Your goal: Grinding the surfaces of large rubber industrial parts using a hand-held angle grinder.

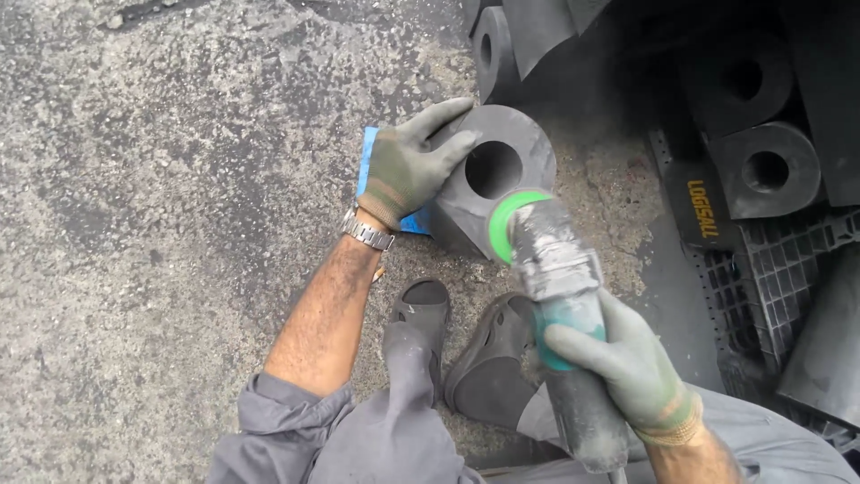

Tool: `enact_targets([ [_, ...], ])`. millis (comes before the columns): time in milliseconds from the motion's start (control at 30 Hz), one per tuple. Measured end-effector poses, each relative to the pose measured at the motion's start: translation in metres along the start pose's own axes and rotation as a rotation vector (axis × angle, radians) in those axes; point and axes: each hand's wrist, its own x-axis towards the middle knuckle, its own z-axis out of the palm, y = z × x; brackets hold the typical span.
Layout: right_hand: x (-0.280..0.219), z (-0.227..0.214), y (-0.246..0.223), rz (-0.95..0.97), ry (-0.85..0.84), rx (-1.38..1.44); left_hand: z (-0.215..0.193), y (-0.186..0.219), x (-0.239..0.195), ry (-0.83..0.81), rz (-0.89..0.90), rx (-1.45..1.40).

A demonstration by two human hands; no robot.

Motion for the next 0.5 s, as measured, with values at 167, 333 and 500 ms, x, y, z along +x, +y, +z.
enact_targets([
  [167, 0.0, 0.0009, -0.0009, -0.026, 0.035, 0.068, -0.0027, -0.0025, -0.0003, 0.011, -0.003, -0.066],
  [333, 0.0001, 0.0047, -0.0009, 0.03, 0.017, -0.085, -0.0048, 0.0053, 0.002, -0.049, -0.081, -0.083],
  [500, -0.0042, 0.0007, 0.0058, 0.022, 0.033, 0.019, -0.0058, 0.0018, -0.0013, -0.008, -0.044, -0.003],
])
